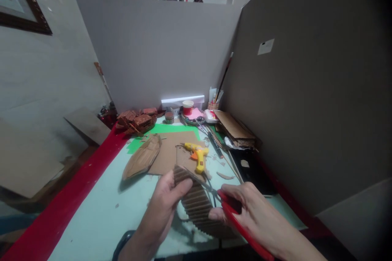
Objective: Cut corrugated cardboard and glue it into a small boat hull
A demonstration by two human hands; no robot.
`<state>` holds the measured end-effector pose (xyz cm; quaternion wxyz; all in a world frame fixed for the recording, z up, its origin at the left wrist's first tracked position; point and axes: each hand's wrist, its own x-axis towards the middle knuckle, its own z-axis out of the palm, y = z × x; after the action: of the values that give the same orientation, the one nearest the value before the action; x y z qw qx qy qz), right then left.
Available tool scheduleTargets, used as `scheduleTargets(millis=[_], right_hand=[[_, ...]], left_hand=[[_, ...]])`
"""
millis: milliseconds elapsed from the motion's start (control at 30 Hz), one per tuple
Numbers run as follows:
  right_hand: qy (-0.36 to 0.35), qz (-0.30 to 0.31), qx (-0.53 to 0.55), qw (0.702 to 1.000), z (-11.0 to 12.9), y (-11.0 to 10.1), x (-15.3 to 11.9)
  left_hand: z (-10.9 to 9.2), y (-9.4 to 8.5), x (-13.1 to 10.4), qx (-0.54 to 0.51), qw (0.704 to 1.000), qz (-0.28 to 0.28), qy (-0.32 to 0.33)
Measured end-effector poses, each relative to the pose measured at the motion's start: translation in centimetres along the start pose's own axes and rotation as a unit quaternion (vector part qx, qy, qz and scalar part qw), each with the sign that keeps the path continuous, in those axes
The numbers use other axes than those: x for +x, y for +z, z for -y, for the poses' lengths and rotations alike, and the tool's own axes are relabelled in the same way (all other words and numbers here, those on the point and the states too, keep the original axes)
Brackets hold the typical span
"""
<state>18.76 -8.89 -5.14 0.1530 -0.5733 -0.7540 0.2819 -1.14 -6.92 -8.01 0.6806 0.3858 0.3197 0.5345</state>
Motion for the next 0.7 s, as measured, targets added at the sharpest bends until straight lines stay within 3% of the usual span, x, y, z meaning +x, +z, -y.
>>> scheduleTargets(millis=[233,400,700], right_hand=[[-0.018,-0.010,-0.036,0.999,0.8,-0.8,0.0],[-0.023,-0.027,-0.048,0.998,1.1,-0.9,0.0],[-0.050,-0.028,-0.053,0.997,1.4,-1.5,0.2]], left_hand=[[-0.1,-0.2,-0.3,0.114,0.992,0.037,0.045],[-0.9,0.1,-0.4,0.152,0.986,0.030,0.063],[-0.1,0.1,-0.2,0.156,0.987,0.042,0.000]])
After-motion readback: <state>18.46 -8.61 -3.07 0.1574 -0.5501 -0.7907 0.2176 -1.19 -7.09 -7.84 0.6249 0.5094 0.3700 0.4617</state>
